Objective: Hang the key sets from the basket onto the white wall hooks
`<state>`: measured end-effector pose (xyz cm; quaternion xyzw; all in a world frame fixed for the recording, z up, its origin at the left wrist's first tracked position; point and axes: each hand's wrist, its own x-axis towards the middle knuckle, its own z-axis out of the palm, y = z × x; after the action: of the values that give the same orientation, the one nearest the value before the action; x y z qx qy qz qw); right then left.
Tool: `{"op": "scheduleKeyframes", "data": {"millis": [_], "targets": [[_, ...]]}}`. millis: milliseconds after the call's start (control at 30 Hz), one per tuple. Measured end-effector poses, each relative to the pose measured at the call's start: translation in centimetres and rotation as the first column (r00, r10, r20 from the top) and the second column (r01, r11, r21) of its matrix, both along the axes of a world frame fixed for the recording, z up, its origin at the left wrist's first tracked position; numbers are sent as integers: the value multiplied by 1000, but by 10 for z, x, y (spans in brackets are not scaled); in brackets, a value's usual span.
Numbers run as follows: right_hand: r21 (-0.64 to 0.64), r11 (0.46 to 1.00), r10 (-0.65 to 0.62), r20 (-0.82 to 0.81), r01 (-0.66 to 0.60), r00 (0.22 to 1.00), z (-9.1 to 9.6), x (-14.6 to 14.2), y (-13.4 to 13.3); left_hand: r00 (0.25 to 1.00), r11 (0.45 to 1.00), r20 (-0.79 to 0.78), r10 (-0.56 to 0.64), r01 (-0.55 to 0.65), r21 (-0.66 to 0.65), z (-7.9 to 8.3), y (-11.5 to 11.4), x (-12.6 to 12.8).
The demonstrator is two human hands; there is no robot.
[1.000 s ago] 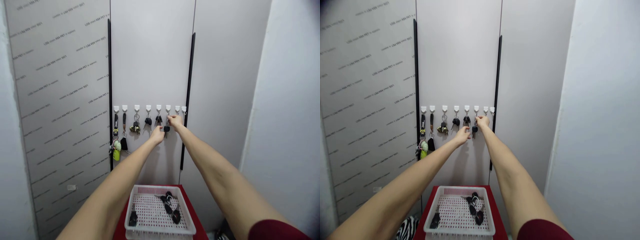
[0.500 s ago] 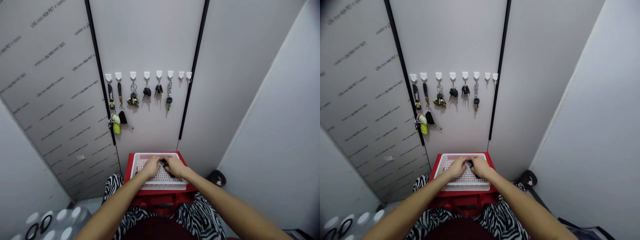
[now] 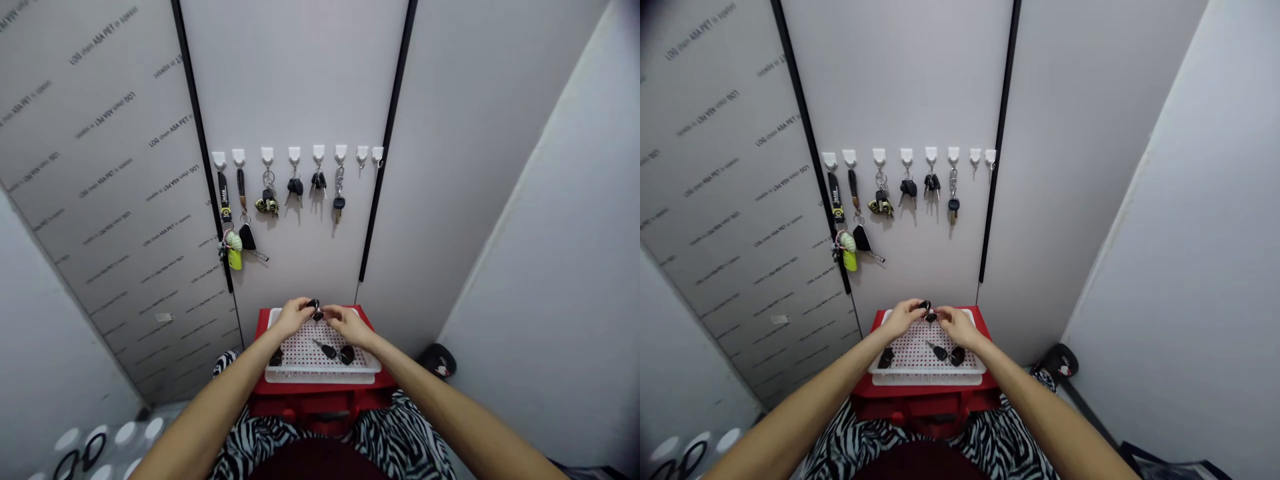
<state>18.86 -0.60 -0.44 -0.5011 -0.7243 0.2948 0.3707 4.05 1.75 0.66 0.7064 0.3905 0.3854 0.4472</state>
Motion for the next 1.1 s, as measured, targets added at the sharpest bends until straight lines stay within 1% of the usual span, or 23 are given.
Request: {"op": "scheduleKeyframes", "data": {"millis": [67,133,233,333,400,433,500,567,667,800,933,1000,1100], "targets": [[1,1000,31,-130,-31,991,11,-5,0,996,997,85,-21,28,-72,14,-2,-2],[26,998,53,-231,-48,972,25,-10,-2,989,989,138,-49,68,-133,27,-7,-4],[24,998,67,-293,-63,954,46,-14,-4,977,976,198,-75,113,-186,41,-13,-4],[-42,998,36,-336,-53,941,60,-13,-7,966,973,238,-98,144,-181,50,-15,-3],[-64,997,6,-360,-31,933,65,-11,-7,968,981,228,-103,137,-138,56,-14,-1],[-67,998,-4,-371,-22,929,68,-9,-6,973,988,214,-92,116,-100,59,-13,0],[-71,997,-21,-406,-9,914,75,-6,-4,984,999,173,-42,42,2,65,-11,1],[-71,997,-45,-458,13,888,83,-3,-1,991,994,127,29,-42,98,71,-8,2],[-48,997,-77,-521,61,850,97,2,2,993,981,65,95,-105,166,79,-6,5],[-23,995,-89,-563,92,822,114,7,7,995,967,43,95,-102,233,91,-3,13],[30,993,-74,-593,114,802,132,10,16,999,961,7,43,-43,273,106,2,25],[62,987,-81,-615,150,784,146,12,22,999,951,-4,45,-41,307,117,7,33],[113,967,-103,-650,230,753,173,16,33,997,917,11,79,-77,391,140,14,47]]}}
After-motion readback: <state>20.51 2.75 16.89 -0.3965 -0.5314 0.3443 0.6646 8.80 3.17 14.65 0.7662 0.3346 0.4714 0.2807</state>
